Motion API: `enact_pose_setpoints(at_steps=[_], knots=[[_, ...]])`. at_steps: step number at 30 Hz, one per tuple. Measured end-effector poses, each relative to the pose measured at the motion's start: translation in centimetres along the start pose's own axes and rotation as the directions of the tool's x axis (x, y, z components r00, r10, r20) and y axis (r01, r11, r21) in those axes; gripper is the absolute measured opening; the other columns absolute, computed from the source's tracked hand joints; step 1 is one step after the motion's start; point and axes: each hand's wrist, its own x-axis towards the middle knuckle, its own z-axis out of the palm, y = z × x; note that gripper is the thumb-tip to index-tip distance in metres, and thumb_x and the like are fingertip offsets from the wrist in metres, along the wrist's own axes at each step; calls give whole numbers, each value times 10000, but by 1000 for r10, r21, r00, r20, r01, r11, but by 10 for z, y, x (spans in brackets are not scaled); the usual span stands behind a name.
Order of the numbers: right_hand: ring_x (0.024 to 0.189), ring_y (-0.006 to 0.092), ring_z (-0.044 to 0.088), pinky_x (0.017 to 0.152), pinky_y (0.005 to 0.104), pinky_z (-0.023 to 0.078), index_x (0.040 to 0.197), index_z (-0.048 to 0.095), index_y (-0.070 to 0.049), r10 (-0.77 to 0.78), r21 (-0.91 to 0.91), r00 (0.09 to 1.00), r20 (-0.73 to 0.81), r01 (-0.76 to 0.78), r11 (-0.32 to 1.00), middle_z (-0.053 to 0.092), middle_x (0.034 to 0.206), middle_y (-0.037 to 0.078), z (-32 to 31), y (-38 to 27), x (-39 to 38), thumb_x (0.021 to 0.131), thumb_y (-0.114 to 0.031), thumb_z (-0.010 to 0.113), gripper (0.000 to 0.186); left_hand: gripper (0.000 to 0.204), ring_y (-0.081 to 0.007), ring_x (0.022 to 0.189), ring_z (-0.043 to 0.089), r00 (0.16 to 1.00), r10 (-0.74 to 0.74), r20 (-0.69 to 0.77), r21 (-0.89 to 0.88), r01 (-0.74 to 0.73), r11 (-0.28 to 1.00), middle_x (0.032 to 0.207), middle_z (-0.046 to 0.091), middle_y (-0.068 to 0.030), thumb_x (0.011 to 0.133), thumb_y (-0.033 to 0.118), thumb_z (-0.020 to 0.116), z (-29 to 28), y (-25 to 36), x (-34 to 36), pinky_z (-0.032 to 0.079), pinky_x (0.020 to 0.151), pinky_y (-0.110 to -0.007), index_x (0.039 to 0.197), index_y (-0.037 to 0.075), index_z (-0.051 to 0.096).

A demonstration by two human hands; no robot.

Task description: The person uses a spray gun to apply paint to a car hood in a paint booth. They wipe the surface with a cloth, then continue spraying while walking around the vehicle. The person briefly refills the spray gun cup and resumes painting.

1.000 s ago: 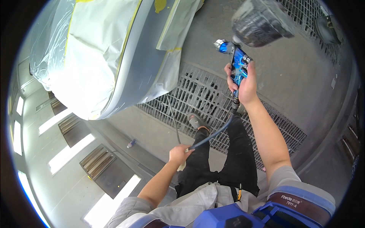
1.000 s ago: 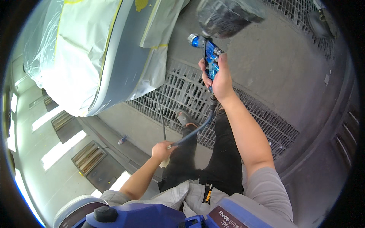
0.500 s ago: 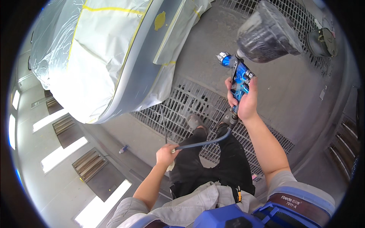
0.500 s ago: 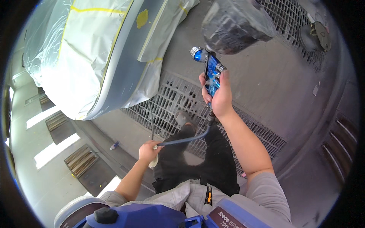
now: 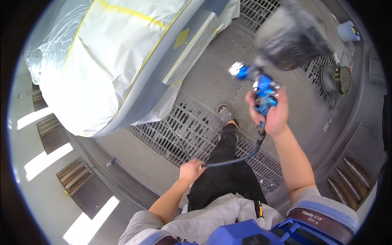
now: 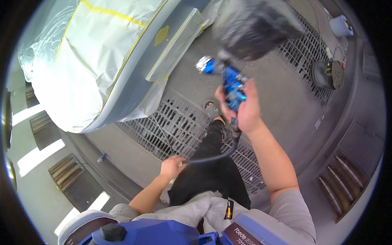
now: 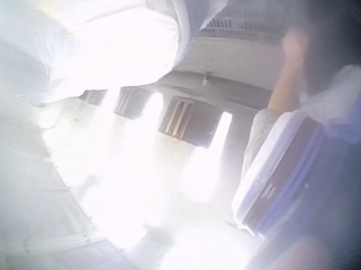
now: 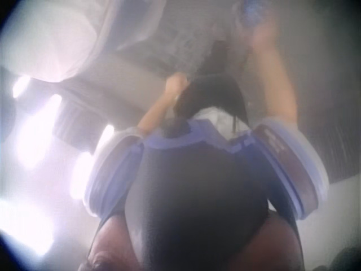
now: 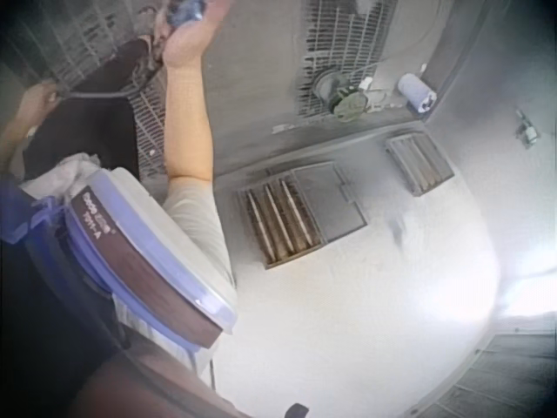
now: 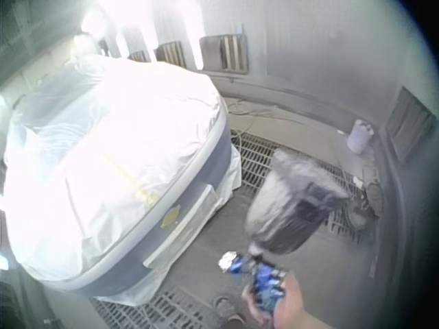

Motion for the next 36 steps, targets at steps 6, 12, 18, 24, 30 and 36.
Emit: enact_pose_setpoints(at_steps=[6,12,18,24,30,36], knots=[[456,93,448,431,263,383,1169,537,29,-21,69,989,-146,31,997,631,994,96,4,-27,16,1016,-846,245,935,262,-290,949,745,995,-101,20,0,101,995,1022,746,-28,903,401,799,-39,13,32,608,793,-430,1083,211,811],[446,77,435,424,243,396,1248,574,1,256,333,940,227,-322,886,636,963,96,-9,-60,47,1009,-858,303,932,269,-278,941,743,990,59,128,38,-65,997,988,719,-24,899,410,801,-73,41,67,607,782,-428,1096,227,804],[448,89,416,427,265,371,1109,553,15,-146,42,986,-82,150,988,623,953,107,-67,-117,120,1030,-833,225,912,272,-301,891,739,997,38,61,58,-41,997,941,743,-42,899,410,803,-72,103,115,603,746,-426,1045,181,803],[470,98,435,454,277,398,1267,500,30,-89,179,993,-71,101,979,617,1041,145,-103,-124,123,1030,-831,213,938,286,-310,900,748,989,-120,85,121,109,987,1002,758,-44,935,471,765,-70,135,120,604,742,-446,1043,210,810],[436,78,411,411,243,364,1187,562,-48,120,282,968,218,-181,942,618,924,72,-159,-155,158,1066,-783,248,809,294,-303,903,750,992,-73,106,110,61,992,992,740,-24,929,486,769,-57,208,137,607,743,-446,1077,235,805],[451,79,398,429,271,358,1131,551,-60,-73,1,973,-220,76,997,603,914,58,-196,-191,192,1056,-786,254,788,322,-314,904,747,979,-168,115,106,156,982,957,753,-50,944,506,755,-35,271,171,599,740,-454,1073,214,801]])
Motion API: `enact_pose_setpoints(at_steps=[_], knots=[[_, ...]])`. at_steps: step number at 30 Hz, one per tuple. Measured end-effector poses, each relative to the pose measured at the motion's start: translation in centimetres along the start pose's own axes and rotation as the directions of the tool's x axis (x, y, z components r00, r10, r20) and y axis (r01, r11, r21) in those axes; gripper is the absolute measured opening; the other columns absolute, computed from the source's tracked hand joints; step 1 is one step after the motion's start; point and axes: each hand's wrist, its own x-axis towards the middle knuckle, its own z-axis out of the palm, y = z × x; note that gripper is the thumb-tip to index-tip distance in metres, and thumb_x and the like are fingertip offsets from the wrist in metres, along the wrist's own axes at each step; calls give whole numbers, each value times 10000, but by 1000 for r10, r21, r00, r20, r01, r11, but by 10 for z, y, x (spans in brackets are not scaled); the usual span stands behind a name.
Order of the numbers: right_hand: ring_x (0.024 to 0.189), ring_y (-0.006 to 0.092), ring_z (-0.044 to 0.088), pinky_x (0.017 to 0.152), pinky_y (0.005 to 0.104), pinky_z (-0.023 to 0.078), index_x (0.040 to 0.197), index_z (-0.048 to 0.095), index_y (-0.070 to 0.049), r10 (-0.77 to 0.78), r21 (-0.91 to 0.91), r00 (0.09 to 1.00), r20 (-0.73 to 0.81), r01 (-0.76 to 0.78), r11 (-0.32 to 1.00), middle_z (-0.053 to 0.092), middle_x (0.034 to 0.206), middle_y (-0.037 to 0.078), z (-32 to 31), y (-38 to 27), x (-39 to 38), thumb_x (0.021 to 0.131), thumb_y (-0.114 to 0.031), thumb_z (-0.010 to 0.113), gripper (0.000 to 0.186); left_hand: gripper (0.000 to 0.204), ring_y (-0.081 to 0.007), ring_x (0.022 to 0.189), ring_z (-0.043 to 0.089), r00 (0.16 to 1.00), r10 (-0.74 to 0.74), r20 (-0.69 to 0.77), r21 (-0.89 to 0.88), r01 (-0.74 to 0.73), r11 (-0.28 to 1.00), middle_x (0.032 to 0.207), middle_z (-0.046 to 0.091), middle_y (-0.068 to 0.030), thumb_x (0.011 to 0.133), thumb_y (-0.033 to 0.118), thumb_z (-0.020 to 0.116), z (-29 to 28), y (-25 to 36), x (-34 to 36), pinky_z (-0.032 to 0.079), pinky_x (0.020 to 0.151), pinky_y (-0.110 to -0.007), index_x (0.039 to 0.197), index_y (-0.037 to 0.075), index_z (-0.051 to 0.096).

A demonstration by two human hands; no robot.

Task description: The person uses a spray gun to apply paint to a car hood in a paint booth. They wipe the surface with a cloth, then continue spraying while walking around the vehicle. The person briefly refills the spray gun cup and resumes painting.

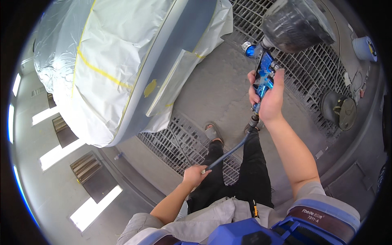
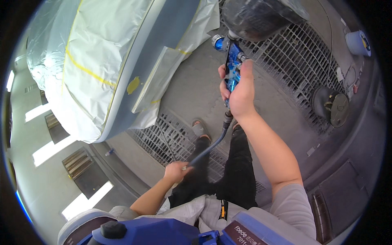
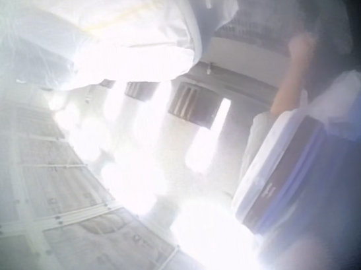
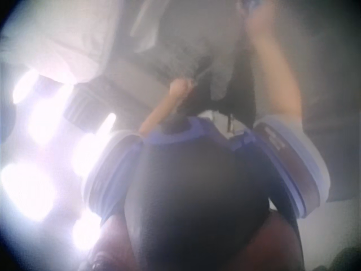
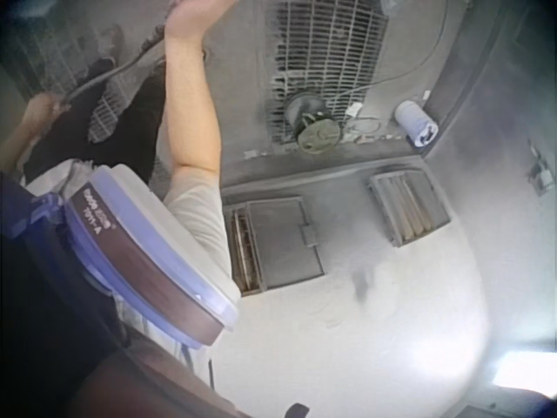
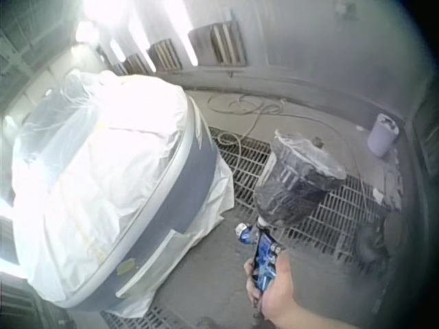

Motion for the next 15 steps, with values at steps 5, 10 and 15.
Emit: enact_pose_setpoints(at_steps=[5,10,15], knots=[[446,86,399,420,274,350,1144,580,-131,274,213,880,388,-375,902,607,868,50,-26,-39,0,1061,-792,252,742,317,-318,897,745,999,33,20,-56,-32,998,962,760,-68,932,498,770,-12,46,10,592,734,-460,1053,206,800],[431,85,398,401,274,350,1040,584,-111,260,221,902,346,-348,911,616,842,42,-49,-73,56,1053,-804,237,774,320,-326,888,748,991,95,-92,-55,-100,993,963,765,-74,940,491,763,-34,87,27,596,737,-456,1064,199,805],[458,90,403,443,268,352,1027,596,-77,93,22,994,-56,-92,995,637,873,24,-51,-81,82,1057,-795,258,795,326,-353,936,742,967,-135,-216,-152,104,983,980,776,-119,940,446,775,-45,81,50,591,789,-444,1084,157,814]])
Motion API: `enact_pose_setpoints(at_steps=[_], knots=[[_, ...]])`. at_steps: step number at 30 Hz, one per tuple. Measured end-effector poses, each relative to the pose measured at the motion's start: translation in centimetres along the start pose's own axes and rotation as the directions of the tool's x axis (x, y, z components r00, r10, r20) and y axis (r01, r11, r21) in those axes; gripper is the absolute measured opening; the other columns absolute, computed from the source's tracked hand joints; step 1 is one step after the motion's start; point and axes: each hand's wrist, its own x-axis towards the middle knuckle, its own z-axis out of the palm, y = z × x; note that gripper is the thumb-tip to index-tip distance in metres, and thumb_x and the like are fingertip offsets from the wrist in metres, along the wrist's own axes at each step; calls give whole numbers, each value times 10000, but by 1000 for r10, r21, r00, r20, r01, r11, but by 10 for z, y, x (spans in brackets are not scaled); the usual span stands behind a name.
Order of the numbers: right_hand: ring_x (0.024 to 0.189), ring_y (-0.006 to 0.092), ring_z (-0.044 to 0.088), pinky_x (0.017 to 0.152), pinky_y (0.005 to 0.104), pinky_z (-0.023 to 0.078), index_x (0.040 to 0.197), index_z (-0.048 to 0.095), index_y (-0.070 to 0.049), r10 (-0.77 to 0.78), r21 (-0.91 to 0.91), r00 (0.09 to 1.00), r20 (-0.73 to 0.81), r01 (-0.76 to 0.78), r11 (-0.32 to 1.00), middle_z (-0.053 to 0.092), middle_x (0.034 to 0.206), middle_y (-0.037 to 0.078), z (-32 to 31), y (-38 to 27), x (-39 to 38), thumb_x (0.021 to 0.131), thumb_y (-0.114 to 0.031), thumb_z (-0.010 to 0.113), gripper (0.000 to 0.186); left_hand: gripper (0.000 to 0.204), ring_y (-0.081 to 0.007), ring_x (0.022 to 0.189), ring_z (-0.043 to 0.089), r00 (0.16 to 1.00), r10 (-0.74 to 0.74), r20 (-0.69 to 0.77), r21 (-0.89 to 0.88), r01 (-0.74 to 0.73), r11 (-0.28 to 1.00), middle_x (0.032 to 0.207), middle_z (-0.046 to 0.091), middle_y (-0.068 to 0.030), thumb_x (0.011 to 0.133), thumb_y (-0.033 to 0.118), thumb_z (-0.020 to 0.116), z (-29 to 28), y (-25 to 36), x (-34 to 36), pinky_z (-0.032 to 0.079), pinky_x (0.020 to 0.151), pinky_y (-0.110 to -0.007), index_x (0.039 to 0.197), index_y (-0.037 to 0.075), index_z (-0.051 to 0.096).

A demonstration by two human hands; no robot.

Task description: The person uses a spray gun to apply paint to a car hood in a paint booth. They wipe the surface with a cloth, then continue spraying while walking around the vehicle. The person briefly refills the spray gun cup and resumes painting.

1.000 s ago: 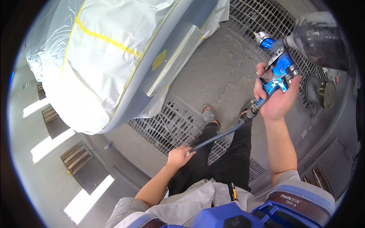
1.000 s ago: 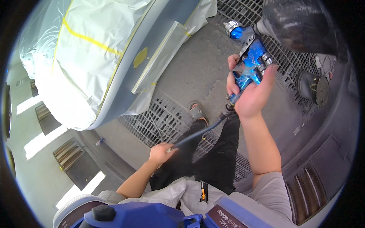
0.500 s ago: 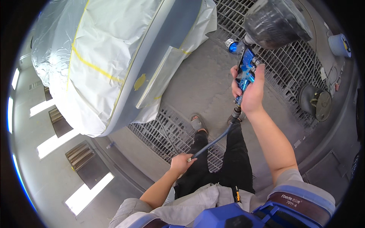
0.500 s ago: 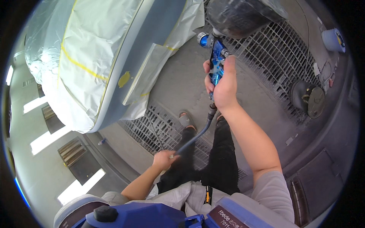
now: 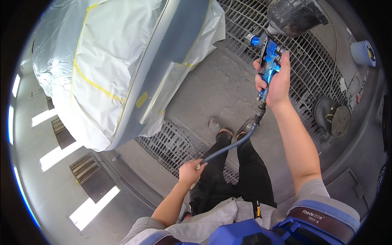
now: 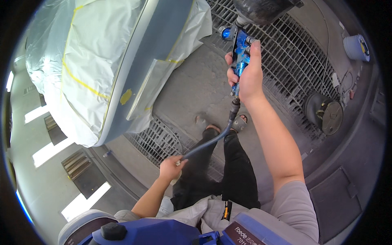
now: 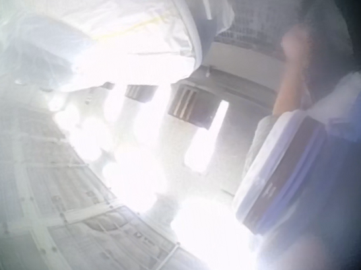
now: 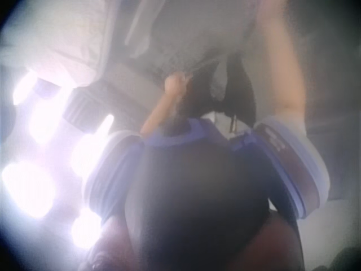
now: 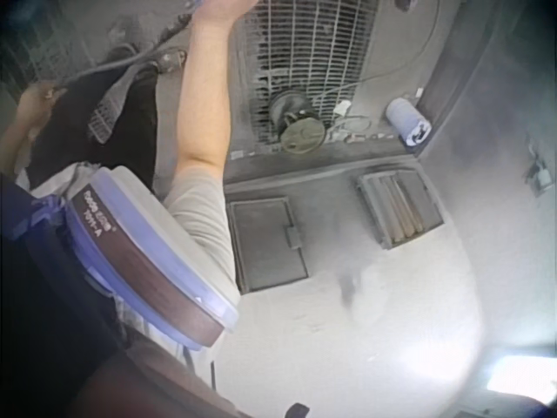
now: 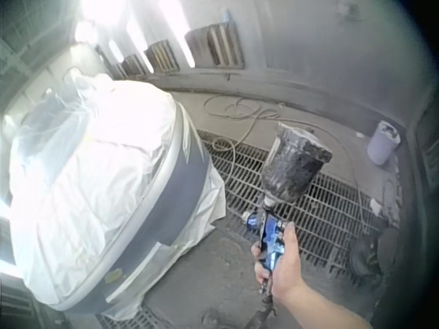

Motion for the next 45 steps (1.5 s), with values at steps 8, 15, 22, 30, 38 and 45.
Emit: enact_pose_setpoints(at_steps=[8,15,22,30,38,45], knots=[[453,92,400,436,282,385,1243,565,-69,213,204,803,556,-380,902,650,945,95,10,8,-23,1074,-769,241,789,297,-303,963,746,981,51,188,-25,-47,999,1038,763,-55,895,416,798,9,-7,21,599,791,-438,1125,230,814],[481,76,414,462,267,355,1002,589,-66,-3,-161,1000,17,5,987,612,903,2,31,-5,22,1069,-775,251,788,387,-356,1016,743,988,-13,152,11,11,1000,1072,781,-113,953,523,734,-36,4,64,599,828,-475,1156,203,811],[426,88,390,399,254,352,1249,596,-98,263,171,838,478,-382,908,617,857,78,52,-45,31,1068,-777,255,781,202,-356,971,728,960,160,232,7,-166,986,1017,737,-74,930,295,728,-79,19,94,591,803,-470,1104,225,802],[437,79,393,414,259,356,1053,588,-54,-62,-14,997,40,62,998,610,834,23,38,-78,125,1062,-779,283,788,284,-387,927,728,959,109,263,62,-129,990,1004,760,-123,952,415,750,-90,73,146,582,784,-495,1073,163,799],[430,84,402,401,257,365,1342,558,-116,261,212,771,581,-453,866,609,915,91,16,-101,124,1045,-808,225,823,313,-342,944,749,947,123,296,52,-144,988,1013,772,-99,921,462,780,-97,109,149,601,796,-475,1096,204,812],[456,75,403,435,264,361,1072,590,-100,86,69,909,407,-124,990,618,854,38,1,-160,240,1079,-752,256,732,349,-375,911,751,978,96,184,-14,-95,995,972,780,-138,950,506,742,-78,212,171,603,798,-490,1088,190,801]])
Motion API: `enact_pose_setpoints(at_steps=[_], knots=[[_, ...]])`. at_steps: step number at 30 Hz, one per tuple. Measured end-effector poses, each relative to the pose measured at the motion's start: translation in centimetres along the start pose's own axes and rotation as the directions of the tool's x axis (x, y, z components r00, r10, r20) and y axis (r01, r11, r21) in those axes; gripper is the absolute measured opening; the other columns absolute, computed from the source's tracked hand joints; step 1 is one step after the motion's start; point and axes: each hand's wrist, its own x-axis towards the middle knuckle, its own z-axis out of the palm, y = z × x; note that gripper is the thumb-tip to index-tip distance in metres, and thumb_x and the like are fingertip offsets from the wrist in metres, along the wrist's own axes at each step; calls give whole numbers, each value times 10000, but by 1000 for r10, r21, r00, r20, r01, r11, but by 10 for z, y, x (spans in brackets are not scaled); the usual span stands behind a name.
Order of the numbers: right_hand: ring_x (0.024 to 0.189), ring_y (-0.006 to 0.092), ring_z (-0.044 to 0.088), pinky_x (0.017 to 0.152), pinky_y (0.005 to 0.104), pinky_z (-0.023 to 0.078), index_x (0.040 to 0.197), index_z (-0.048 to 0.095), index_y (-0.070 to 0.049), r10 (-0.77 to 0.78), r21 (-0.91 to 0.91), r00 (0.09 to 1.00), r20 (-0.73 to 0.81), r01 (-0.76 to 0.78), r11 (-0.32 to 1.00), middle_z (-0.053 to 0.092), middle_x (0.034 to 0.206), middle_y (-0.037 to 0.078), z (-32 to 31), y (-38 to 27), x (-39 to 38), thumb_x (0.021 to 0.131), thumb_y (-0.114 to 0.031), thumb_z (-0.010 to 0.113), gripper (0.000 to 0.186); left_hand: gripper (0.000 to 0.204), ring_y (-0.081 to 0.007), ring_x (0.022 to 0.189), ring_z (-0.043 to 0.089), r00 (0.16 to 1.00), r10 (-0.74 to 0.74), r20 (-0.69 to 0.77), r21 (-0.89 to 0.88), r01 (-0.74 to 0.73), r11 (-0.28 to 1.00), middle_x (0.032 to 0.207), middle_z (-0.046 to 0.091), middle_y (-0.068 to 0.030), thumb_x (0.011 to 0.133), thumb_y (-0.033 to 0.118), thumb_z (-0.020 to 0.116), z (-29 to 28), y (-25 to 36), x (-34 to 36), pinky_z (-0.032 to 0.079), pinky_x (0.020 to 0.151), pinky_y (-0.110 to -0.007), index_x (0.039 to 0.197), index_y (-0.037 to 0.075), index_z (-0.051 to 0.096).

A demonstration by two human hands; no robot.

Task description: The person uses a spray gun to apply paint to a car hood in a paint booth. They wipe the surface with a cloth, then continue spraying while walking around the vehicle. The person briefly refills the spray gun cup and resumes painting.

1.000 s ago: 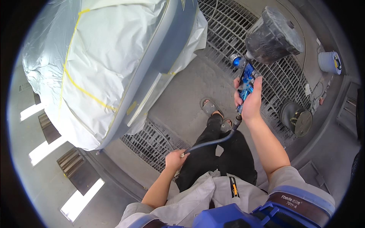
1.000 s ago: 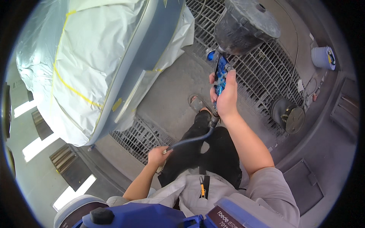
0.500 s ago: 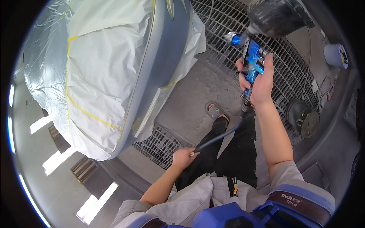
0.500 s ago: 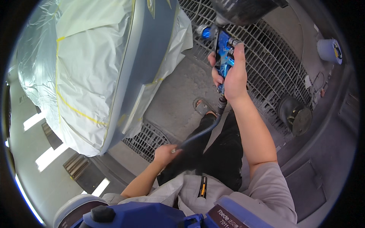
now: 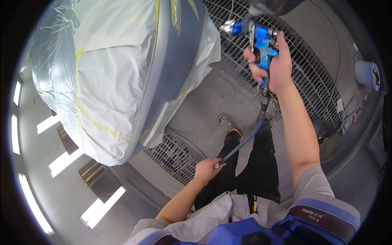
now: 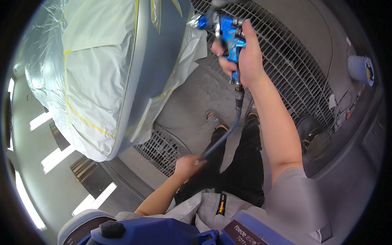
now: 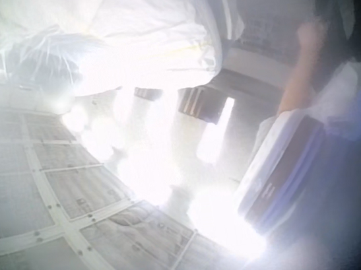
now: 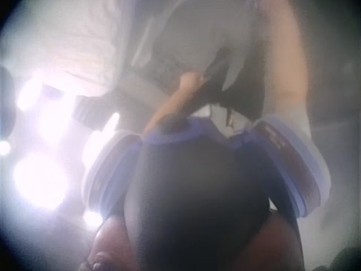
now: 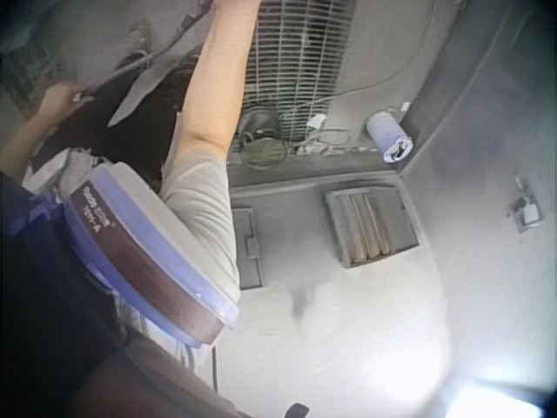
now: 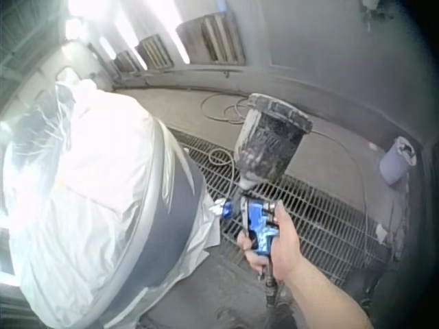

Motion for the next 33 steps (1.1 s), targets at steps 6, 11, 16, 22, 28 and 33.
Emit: enact_pose_setpoints(at_steps=[6,11,16,22,28,33], knots=[[451,87,397,425,273,346,1194,604,-112,63,1,996,-68,-63,998,648,903,50,-18,-34,-6,1080,-750,252,737,354,-388,915,740,989,-135,57,-94,140,986,976,773,-140,948,497,741,5,45,23,590,788,-501,1076,173,802],[466,84,405,429,255,356,1167,579,-81,255,6,967,11,-255,967,601,897,64,-53,-26,-9,1071,-764,245,766,366,-385,930,739,988,-127,90,-97,135,986,978,773,-144,938,503,747,25,68,26,586,792,-500,1068,166,807],[484,93,433,444,274,345,985,592,-61,50,-298,950,-307,-146,943,601,848,16,-63,11,0,1090,-734,293,744,371,-382,920,755,950,-311,6,-100,310,945,979,789,-156,938,523,743,44,62,22,600,783,-507,1129,214,819],[442,93,407,414,269,373,1157,611,-64,475,16,854,213,-489,872,607,850,39,-58,48,-46,1047,-812,245,840,324,-349,997,745,914,-393,103,-64,401,914,1055,786,-96,923,448,760,54,56,-6,596,825,-460,1160,237,824],[446,77,409,425,251,353,998,593,-67,439,-115,895,84,-429,896,605,828,-1,-108,69,-1,1056,-804,250,815,300,-333,1004,745,907,-414,71,-121,420,899,1062,782,-87,917,417,771,67,75,1,594,824,-458,1147,232,825],[463,96,420,423,286,342,1082,570,-86,278,-308,917,-284,-362,880,613,854,13,-107,101,-11,1095,-732,268,713,287,-333,994,754,856,-512,74,-163,517,840,1069,790,-93,906,417,787,83,66,2,599,809,-458,1112,222,835]])
